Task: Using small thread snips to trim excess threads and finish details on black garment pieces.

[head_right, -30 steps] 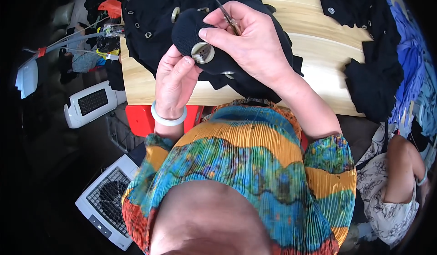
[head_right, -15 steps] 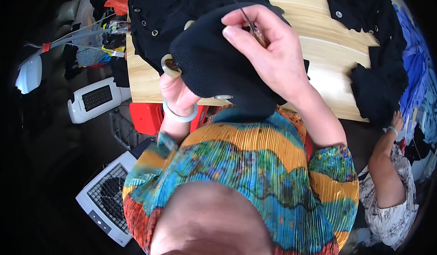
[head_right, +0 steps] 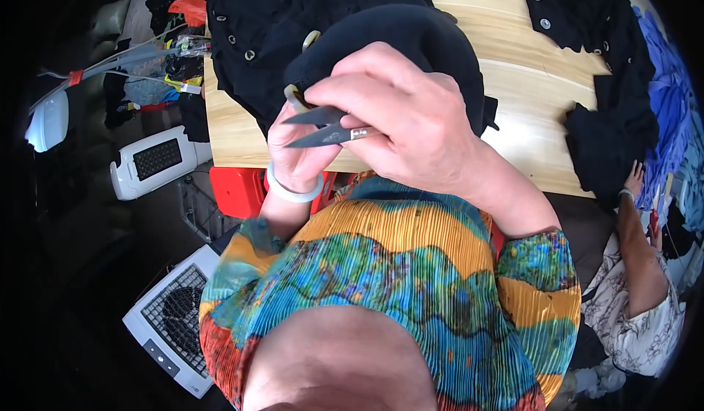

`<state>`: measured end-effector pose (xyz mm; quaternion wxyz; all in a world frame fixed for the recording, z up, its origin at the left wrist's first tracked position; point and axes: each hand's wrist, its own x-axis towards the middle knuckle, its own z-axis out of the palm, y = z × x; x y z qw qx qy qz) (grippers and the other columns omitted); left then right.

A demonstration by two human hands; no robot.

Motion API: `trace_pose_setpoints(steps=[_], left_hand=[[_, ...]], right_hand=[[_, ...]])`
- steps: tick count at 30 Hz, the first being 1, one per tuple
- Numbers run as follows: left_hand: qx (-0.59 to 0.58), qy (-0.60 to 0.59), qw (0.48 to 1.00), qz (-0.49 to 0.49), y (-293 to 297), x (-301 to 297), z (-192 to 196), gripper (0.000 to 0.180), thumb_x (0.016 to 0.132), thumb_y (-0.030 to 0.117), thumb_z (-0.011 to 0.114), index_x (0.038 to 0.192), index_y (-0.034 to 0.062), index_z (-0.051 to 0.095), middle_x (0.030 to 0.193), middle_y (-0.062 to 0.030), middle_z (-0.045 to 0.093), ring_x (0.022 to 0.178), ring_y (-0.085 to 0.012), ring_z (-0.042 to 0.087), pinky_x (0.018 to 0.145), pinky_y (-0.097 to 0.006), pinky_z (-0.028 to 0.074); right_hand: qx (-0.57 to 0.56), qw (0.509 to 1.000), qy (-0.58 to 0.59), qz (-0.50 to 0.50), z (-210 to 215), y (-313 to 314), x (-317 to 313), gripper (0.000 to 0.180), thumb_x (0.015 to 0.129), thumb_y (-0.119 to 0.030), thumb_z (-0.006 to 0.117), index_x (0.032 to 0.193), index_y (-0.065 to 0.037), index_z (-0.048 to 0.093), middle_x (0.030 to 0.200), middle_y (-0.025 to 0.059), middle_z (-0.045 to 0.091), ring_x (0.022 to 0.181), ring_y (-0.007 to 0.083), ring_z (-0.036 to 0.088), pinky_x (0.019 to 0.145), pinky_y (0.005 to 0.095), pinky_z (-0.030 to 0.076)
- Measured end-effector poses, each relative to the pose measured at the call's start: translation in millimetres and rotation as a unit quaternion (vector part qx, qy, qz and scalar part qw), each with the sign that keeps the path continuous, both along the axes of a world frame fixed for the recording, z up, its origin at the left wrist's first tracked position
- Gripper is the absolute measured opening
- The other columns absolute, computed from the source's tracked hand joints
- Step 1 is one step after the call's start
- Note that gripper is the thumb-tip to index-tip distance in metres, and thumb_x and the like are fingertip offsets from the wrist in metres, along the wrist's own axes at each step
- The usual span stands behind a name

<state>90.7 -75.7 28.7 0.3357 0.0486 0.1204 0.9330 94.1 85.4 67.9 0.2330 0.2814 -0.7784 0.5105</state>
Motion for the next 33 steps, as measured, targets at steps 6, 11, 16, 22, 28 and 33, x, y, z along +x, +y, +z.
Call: trace_pose_setpoints(steps=[6,11,16,22,28,33], left_hand=[[-0.041,-0.051,0.996,0.057,-4,4,2,0.051,0.081,0.013,0.052,0.125,0.0039,0.029,0.121,-0.0113,0.042,0.112,-0.0249,0.041,0.095,-0.04,0.032],[-0.052,-0.02,0.997,0.06,0,6,2,0.053,0.08,0.014,0.054,0.125,0.0034,0.029,0.12,-0.0111,0.043,0.11,-0.0245,0.042,0.094,-0.04,0.033],[-0.062,-0.058,0.995,0.052,1,11,6,0.056,0.079,0.016,0.056,0.125,0.0016,0.029,0.121,-0.0116,0.042,0.111,-0.0249,0.042,0.096,-0.039,0.03],[0.018,-0.025,0.999,0.034,9,13,2,0.056,0.079,0.018,0.055,0.125,-0.0008,0.029,0.121,-0.0139,0.042,0.112,-0.0252,0.041,0.096,-0.039,0.031],[0.002,-0.027,0.999,0.04,10,16,5,0.054,0.08,0.019,0.055,0.124,-0.0014,0.03,0.121,-0.0132,0.042,0.112,-0.0249,0.041,0.096,-0.037,0.031],[0.059,-0.047,0.997,0.007,12,15,2,0.051,0.08,0.018,0.054,0.122,-0.0001,0.033,0.12,-0.0121,0.043,0.11,-0.0235,0.042,0.095,-0.036,0.033]], right_hand=[[-0.084,0.969,-0.209,0.098,3,14,22,0.048,0.079,-0.014,0.057,0.114,0.004,0.029,0.093,0.0103,0.047,0.076,0.0106,0.047,0.07,0.0212,0.039],[-0.115,0.967,-0.224,0.029,8,-1,35,0.034,0.069,-0.008,0.067,0.096,0.003,0.048,0.081,0.0102,0.055,0.063,0.0145,0.058,0.055,0.0217,0.047],[-0.089,0.976,-0.197,0.017,1,-1,36,0.037,0.068,-0.001,0.067,0.099,0.0,0.048,0.081,0.0042,0.051,0.058,0.002,0.044,0.047,0.014,0.034],[-0.096,0.98,-0.176,0.012,-8,-3,33,0.034,0.068,-0.002,0.068,0.096,0.002,0.05,0.076,0.0049,0.052,0.055,0.0027,0.044,0.046,0.0145,0.034],[-0.121,0.98,-0.154,-0.02,-4,-7,30,0.028,0.063,-0.003,0.068,0.087,0.001,0.055,0.07,0.0092,0.055,0.055,0.0157,0.056,0.045,0.0225,0.043],[-0.078,0.991,-0.103,-0.023,-9,-4,28,0.033,0.066,-0.004,0.069,0.093,0.002,0.052,0.074,0.0064,0.055,0.051,0.0054,0.045,0.043,0.0165,0.034]])
